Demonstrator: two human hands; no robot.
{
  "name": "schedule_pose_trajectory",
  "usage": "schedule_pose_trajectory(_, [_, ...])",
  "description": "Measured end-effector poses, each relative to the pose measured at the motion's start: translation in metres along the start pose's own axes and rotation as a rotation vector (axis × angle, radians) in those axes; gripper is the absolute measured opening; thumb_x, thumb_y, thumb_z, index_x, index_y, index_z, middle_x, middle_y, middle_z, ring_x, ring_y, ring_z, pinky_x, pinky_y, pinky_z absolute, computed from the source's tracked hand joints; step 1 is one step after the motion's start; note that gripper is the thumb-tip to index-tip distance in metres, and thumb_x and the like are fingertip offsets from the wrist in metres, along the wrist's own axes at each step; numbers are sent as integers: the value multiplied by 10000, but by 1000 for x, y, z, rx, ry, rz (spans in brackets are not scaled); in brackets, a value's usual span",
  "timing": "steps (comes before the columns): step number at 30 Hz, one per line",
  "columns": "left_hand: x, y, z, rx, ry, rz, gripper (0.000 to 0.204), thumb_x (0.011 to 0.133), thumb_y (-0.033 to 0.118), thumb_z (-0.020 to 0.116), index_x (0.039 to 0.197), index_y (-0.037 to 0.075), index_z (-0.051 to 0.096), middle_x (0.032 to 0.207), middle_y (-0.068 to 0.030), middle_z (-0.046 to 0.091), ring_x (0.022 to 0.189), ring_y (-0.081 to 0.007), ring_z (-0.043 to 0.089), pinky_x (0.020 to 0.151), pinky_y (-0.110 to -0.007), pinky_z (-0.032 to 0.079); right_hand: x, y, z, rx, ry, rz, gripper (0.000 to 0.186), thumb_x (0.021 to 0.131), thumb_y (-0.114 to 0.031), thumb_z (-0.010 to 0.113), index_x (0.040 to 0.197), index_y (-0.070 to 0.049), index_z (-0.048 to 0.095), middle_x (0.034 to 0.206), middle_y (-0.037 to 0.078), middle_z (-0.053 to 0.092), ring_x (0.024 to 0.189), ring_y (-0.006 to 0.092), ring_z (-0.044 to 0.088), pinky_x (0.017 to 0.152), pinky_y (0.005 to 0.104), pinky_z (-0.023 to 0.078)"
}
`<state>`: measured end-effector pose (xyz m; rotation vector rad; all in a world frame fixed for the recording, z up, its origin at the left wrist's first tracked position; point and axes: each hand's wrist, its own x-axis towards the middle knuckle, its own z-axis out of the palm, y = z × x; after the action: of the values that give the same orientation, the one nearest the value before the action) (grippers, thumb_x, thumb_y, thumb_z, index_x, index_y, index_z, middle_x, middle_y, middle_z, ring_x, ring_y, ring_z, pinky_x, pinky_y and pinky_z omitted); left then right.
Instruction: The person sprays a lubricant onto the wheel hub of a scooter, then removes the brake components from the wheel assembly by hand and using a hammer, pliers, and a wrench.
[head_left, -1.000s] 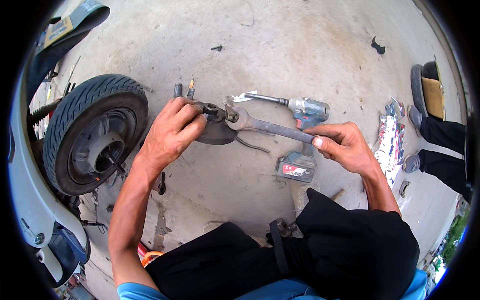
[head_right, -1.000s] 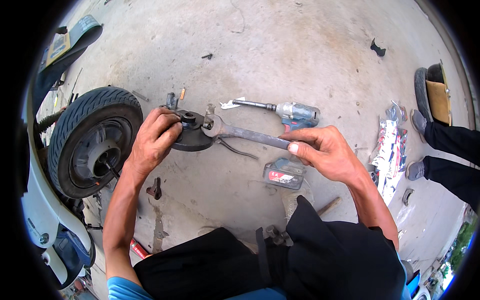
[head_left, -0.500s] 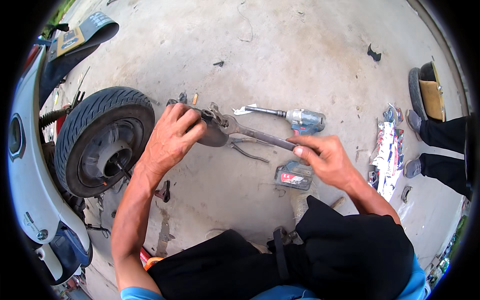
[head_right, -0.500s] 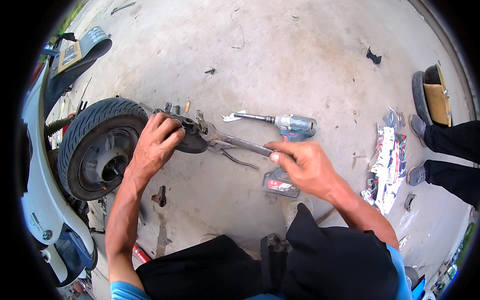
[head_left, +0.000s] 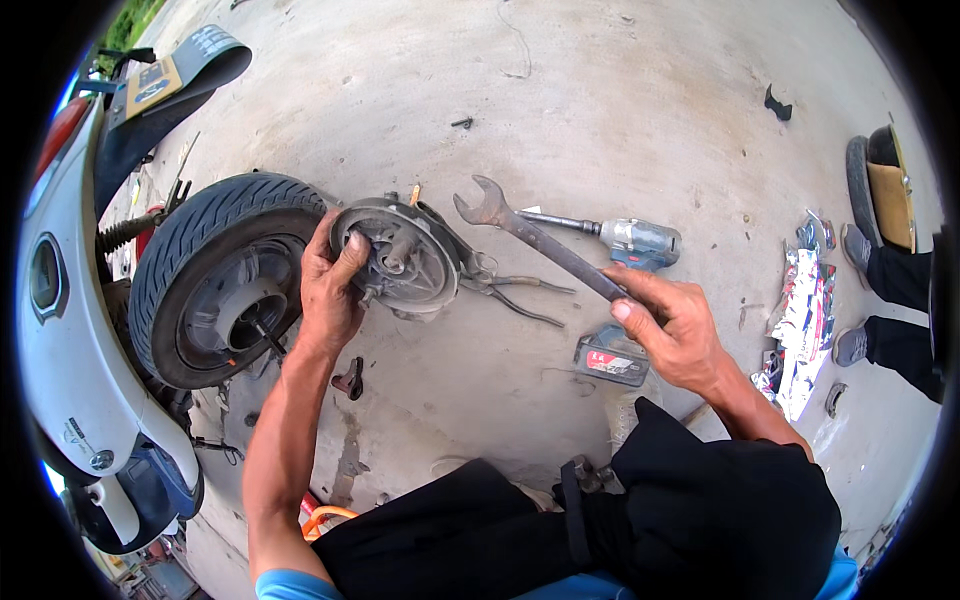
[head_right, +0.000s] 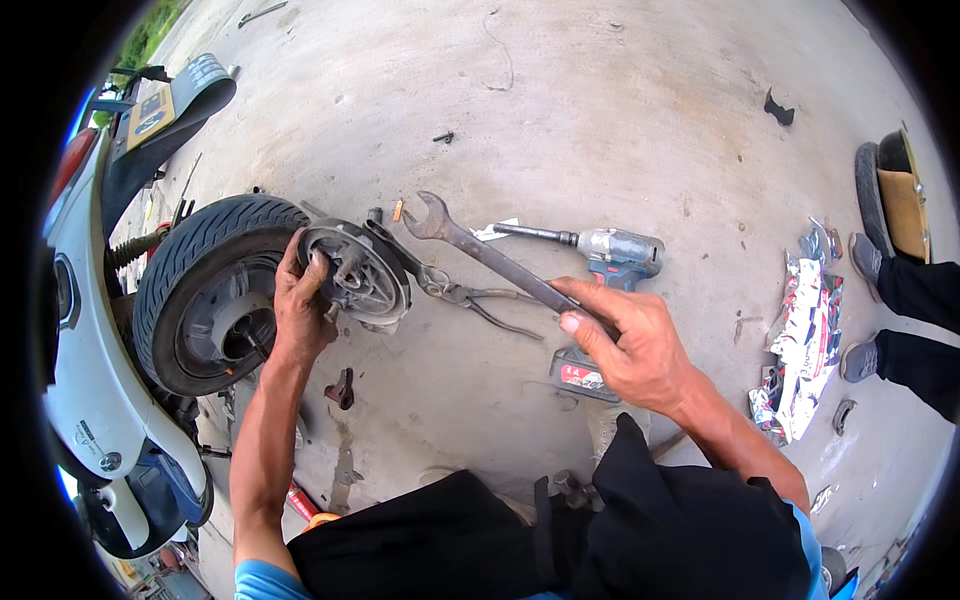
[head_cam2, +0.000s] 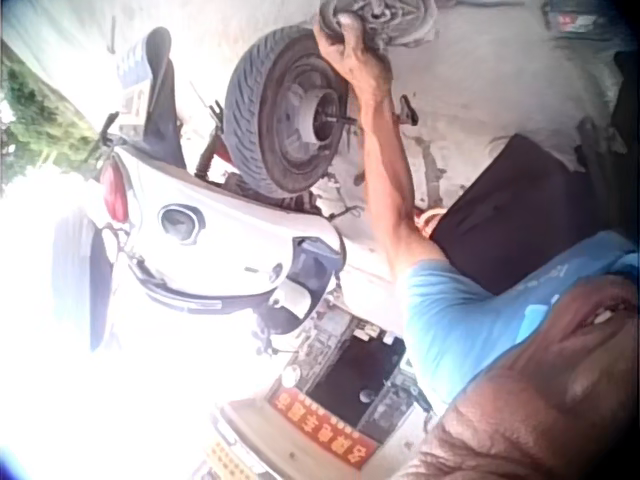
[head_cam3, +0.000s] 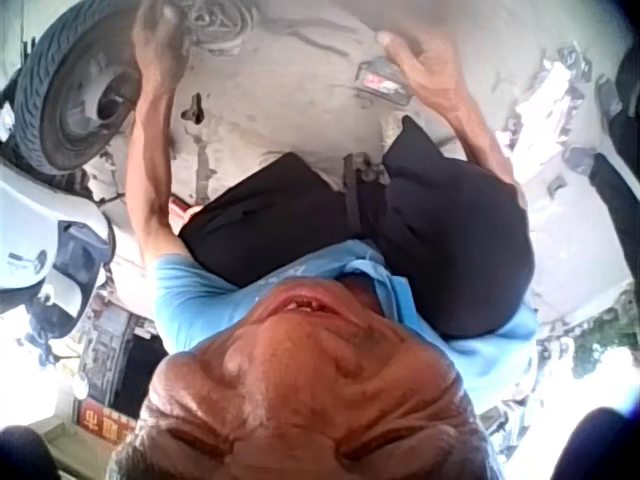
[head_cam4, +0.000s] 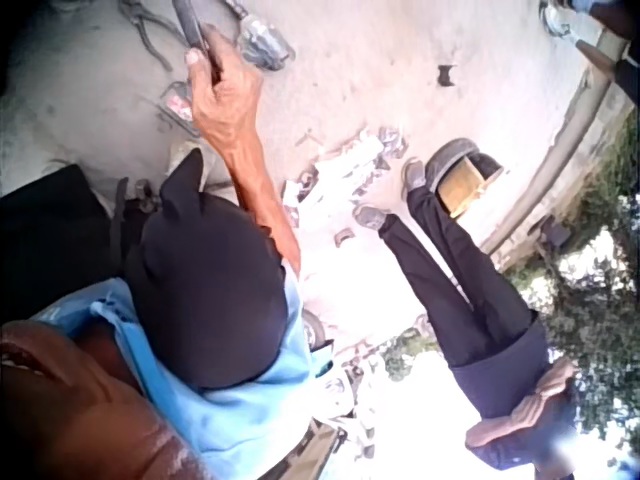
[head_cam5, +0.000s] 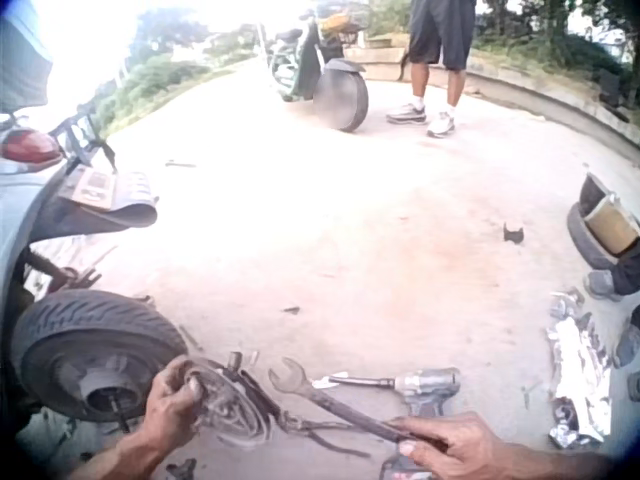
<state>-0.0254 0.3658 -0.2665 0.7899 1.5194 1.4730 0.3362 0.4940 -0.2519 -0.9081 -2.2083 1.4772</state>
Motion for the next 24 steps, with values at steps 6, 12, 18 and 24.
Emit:
schedule_pose_trajectory(6, [6,-11,3,-385,135,-249,408,1048,408,599,1172,21,645,1050,-121,746,881,-237,751,779,-367,637,9,0,17,-190,144,-337,374,908,2,716,1277,27,666,991,181,746,687,275,683,602,352,523])
schedule_pose_trajectory(12, [2,-22,-7,-491,154,-395,489,1010,511,630,1116,35,666,904,-70,729,701,-169,704,613,-334,598,9,-14,4,43,-27,-117,305,934,-53,707,1224,40,695,872,152,724,653,185,653,582,306,495])
schedule_pose_trajectory(18, [8,-16,3,-469,220,-360,516,983,555,648,1049,45,673,897,-77,726,730,-173,706,647,-326,598,5,-20,-19,391,-169,261,334,988,-153,687,1250,53,690,694,23,628,617,60,515,549,273,407])
schedule_pose_trajectory(24, [11,-29,-28,-69,78,-53,560,923,614,697,953,59,624,839,-59,654,755,-159,649,680,-331,555,18,-18,-35,325,-290,325,343,983,-156,697,1243,67,692,712,-2,593,629,50,488,540,275,373])
